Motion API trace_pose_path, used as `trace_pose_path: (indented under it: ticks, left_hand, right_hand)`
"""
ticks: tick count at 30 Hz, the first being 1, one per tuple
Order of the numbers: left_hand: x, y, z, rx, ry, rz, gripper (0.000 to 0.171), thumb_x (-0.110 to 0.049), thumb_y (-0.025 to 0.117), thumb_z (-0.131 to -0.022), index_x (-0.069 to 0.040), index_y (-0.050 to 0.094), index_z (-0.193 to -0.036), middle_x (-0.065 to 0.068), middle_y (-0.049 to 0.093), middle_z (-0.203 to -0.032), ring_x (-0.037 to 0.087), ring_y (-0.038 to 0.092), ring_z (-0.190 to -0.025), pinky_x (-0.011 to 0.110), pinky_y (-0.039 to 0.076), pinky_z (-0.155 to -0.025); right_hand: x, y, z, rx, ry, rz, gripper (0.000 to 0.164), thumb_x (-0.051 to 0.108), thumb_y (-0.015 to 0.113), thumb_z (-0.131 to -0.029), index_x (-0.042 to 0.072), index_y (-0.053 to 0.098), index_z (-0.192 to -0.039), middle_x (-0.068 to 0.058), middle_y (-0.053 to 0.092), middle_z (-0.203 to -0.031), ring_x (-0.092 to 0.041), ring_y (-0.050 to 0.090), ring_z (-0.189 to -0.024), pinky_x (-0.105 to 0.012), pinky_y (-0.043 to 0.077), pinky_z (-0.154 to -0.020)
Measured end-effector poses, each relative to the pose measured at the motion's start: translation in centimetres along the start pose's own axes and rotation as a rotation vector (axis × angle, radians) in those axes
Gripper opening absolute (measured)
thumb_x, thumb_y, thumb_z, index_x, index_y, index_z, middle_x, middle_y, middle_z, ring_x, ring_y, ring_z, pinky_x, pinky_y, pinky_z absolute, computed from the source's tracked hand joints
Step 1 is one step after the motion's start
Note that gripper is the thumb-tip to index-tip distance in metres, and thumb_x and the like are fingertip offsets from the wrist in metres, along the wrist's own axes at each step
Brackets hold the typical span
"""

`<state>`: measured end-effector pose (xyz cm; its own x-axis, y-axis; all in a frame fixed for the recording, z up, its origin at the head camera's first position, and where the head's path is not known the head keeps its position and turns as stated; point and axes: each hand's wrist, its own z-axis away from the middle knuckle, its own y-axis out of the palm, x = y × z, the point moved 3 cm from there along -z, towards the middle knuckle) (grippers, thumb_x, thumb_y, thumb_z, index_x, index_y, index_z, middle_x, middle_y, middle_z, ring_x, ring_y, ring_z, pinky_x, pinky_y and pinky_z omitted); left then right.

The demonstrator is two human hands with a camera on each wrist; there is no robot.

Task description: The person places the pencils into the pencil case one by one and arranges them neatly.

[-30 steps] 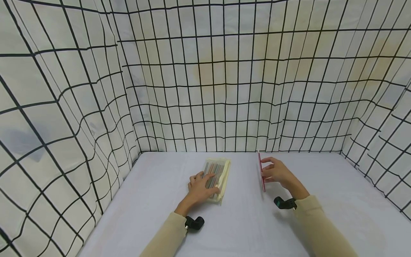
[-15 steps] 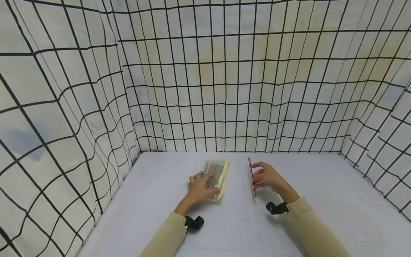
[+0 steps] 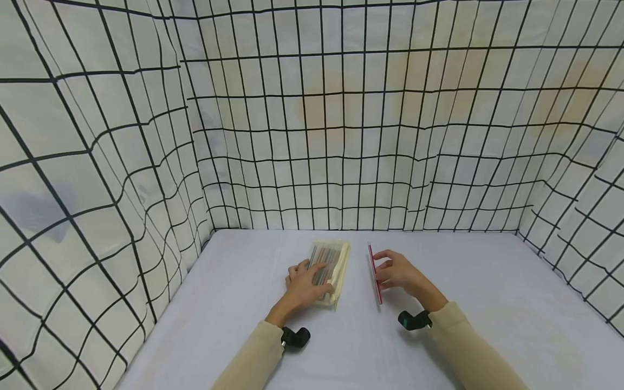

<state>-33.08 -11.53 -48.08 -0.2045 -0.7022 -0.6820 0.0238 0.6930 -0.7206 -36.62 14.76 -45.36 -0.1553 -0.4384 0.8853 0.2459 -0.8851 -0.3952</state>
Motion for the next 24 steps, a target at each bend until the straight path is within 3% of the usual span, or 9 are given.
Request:
trace_pose_path:
  ticks: [24]
  left_hand:
    - [0.0,0.0,-0.1,-0.006,-0.007,-0.015,0.073,-0.048,0.071,-0.079,-0.02,0.057,-0.146,0.026,0.034,-0.158,0.044,0.03,-0.13,0.062,0.026,-0.103]
  right_hand:
    - [0.7,4.8,-0.5,0.101,-0.035,-0.066,0.049,0.001,0.069,-0.087,0.003,0.056,-0.134,-0.014,0.066,-0.104,-0.019,0.067,-0.079,-0.03,0.057,-0.068]
